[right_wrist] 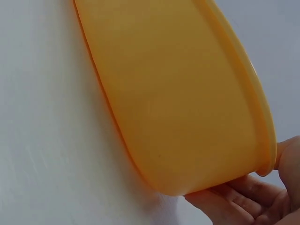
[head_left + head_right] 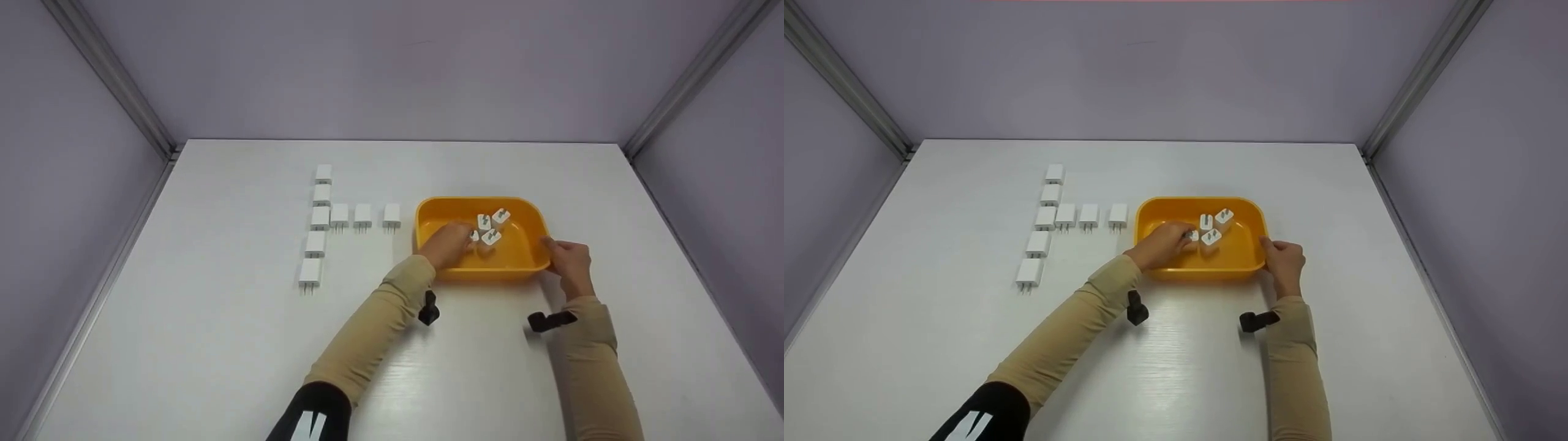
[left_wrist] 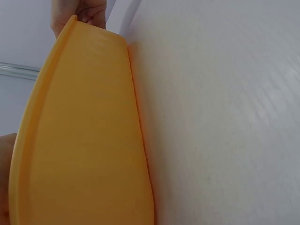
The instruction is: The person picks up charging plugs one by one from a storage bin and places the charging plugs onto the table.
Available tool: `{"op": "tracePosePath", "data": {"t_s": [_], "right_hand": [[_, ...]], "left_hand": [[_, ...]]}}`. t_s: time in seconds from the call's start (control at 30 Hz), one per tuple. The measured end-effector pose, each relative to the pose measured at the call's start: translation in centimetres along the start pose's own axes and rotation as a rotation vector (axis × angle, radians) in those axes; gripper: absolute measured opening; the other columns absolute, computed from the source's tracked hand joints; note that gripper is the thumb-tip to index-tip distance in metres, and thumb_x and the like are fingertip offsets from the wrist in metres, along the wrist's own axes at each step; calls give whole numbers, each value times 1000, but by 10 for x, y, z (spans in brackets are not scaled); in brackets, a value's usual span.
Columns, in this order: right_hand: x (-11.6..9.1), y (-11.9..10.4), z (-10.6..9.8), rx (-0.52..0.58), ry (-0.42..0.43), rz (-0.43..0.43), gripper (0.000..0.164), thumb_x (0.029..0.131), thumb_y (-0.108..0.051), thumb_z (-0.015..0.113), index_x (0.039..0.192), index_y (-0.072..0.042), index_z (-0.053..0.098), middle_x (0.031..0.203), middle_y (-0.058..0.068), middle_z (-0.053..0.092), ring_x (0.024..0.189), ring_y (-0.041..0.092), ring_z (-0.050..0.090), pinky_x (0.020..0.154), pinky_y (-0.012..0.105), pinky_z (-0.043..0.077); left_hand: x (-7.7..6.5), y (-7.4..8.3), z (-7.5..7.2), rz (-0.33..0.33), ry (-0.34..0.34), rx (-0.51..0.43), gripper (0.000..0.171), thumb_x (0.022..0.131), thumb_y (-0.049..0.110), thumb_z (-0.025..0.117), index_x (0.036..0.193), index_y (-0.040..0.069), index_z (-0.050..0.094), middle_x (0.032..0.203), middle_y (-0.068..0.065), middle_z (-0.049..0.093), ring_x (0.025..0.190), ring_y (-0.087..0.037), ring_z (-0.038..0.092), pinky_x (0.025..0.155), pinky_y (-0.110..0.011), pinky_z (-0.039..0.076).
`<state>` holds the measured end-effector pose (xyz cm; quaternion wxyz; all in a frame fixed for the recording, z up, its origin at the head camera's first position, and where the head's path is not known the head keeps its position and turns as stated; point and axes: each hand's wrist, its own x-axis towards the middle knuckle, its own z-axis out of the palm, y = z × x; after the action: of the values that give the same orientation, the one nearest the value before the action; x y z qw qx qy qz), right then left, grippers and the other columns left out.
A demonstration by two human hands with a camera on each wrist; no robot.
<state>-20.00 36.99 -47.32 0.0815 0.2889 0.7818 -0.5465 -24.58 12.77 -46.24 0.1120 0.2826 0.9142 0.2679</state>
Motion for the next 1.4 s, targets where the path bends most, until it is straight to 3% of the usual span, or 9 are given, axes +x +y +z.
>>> {"op": "tracePosePath", "data": {"t_s": [0.07, 0.17, 0.4, 0.53, 0.77, 0.87, 1.0, 1.17, 1.4], "right_hand": [[-1, -1, 1, -14, 6, -2, 63, 96, -44, 52, 138, 3, 48, 136, 21, 54, 71, -2, 62, 66, 10, 55], [-1, -2, 1, -30, 9, -3, 65, 96, -46, 50, 139, 3, 47, 138, 21, 53, 72, -2, 61, 66, 9, 54], [-2, -2, 0, 8, 34, -12, 60, 95, -42, 52, 134, 4, 52, 105, 3, 62, 72, -1, 63, 66, 10, 54], [-1, -1, -1, 34, 14, 10, 61, 95, -43, 53, 135, 3, 51, 96, -3, 61, 71, -1, 63, 66, 11, 55], [0, 4, -2, -7, -22, 17, 68, 96, -52, 46, 140, -1, 48, 116, 5, 60, 76, -2, 60, 71, 9, 52], [0, 5, -3, -16, -41, 29, 69, 96, -54, 43, 142, -3, 46, 126, 9, 57, 81, 0, 60, 80, 13, 51], [-1, 5, -4, 5, -58, 35, 69, 96, -54, 44, 142, -3, 45, 128, 9, 57, 87, 3, 61, 91, 20, 50], [-2, 5, -6, 33, -61, 33, 69, 95, -54, 48, 142, -3, 45, 112, -1, 60, 85, 2, 61, 81, 14, 52], [-4, 9, -7, 150, -74, -54, 73, 91, -48, 60, 137, 8, 47, 77, -15, 64, 72, -1, 66, 69, 13, 56]], "left_hand": [[0, 1, -1, -2, 2, 13, 29, 99, 17, 54, 124, 5, 61, 120, -9, 68, 110, -22, 64, 101, -31, 52], [-2, 1, -4, -7, 11, 23, 31, 99, 16, 52, 128, 6, 59, 125, -8, 66, 115, -21, 63, 106, -31, 50], [-8, 1, -8, 39, 35, 13, 33, 101, 9, 45, 133, 3, 54, 131, -11, 62, 124, -23, 58, 111, -31, 46], [-12, -1, -10, 54, 49, 3, 34, 100, 8, 47, 132, 3, 55, 131, -11, 62, 125, -23, 58, 112, -32, 45], [-19, 1, -16, 43, 90, 6, 34, 100, 11, 49, 133, 3, 54, 134, -10, 61, 127, -21, 57, 112, -29, 44], [-20, 2, -17, 63, 126, 8, 33, 100, 10, 49, 132, 3, 55, 132, -11, 62, 125, -21, 59, 110, -28, 46], [-24, 2, -19, 80, 152, 0, 34, 99, 10, 50, 132, 2, 55, 132, -12, 62, 123, -22, 60, 109, -28, 47], [-27, -1, -23, 89, 189, -3, 33, 100, 10, 50, 131, 3, 55, 131, -11, 62, 123, -21, 60, 108, -27, 47], [-32, -10, -25, 106, 243, -29, 31, 100, 10, 48, 129, 1, 56, 126, -13, 63, 116, -21, 63, 102, -27, 52]]}}
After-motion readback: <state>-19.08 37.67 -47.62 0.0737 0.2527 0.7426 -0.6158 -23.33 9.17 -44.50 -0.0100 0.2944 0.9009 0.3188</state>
